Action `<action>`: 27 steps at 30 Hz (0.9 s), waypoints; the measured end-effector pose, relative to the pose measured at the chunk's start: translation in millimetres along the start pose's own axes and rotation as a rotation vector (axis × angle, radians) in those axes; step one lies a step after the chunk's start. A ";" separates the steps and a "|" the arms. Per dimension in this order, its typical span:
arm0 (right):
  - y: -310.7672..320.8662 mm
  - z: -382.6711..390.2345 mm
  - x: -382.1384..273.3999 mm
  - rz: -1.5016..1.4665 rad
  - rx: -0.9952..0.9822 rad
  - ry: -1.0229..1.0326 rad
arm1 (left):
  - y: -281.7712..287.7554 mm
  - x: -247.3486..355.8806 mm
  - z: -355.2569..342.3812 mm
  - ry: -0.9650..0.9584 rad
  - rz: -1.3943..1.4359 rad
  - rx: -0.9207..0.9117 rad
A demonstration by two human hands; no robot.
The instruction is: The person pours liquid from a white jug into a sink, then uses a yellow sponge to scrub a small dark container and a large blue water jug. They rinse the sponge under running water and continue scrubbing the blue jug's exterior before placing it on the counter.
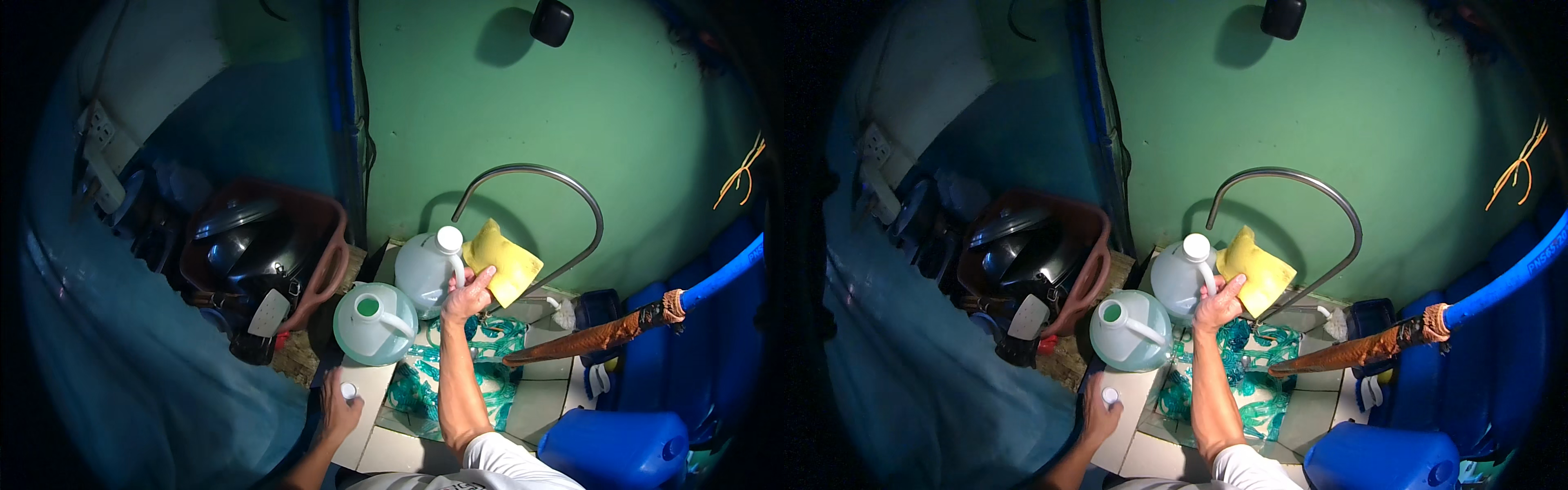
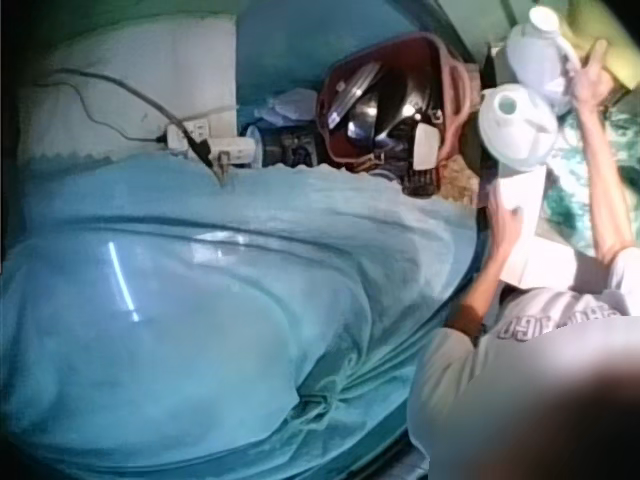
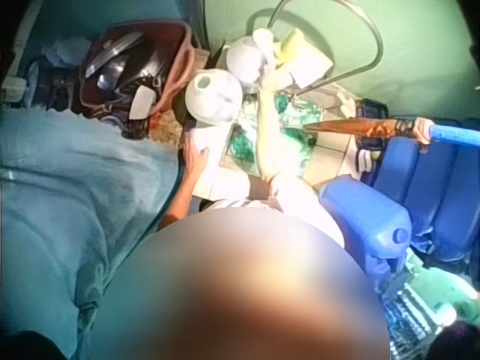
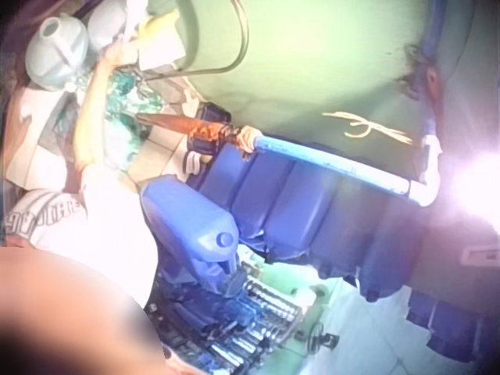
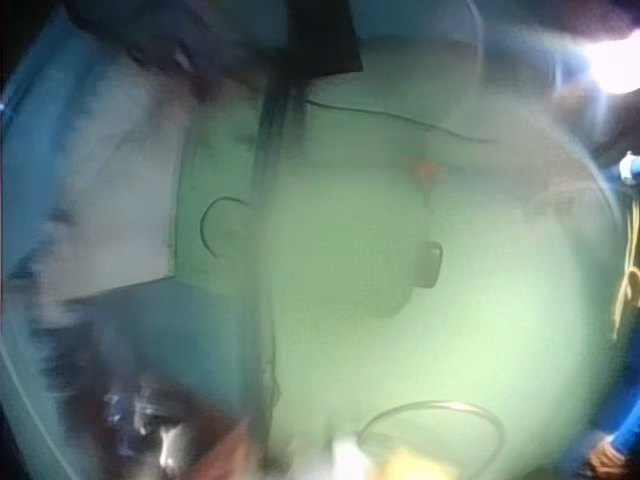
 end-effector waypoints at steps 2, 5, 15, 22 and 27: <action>-9.8 -2.8 9.5 -0.021 -0.015 -0.030 | -10.5 -4.7 18.0 -0.100 -0.249 -0.139; -27.7 -5.9 18.2 -0.081 -0.029 -0.001 | -11.8 -10.5 23.1 -0.087 -0.295 -0.168; -35.0 -32.5 30.8 -0.279 -0.067 0.108 | -5.5 -25.6 13.4 -0.143 -0.157 -0.073; 92.4 66.4 -39.4 0.049 -0.438 0.155 | 15.8 -0.5 17.4 0.259 0.722 -0.039; 121.1 181.0 -56.3 0.416 -1.166 0.148 | 39.1 125.1 20.4 -0.324 0.650 -0.193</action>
Point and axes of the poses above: each hand's wrist, its own z-axis away from the middle knuckle, its own y-axis out of the back of the hand, x = y × z, the point moved 7 cm from there along -z, towards the middle knuckle, and after that the axes turned 15 degrees about z, right-handed, at the moved point
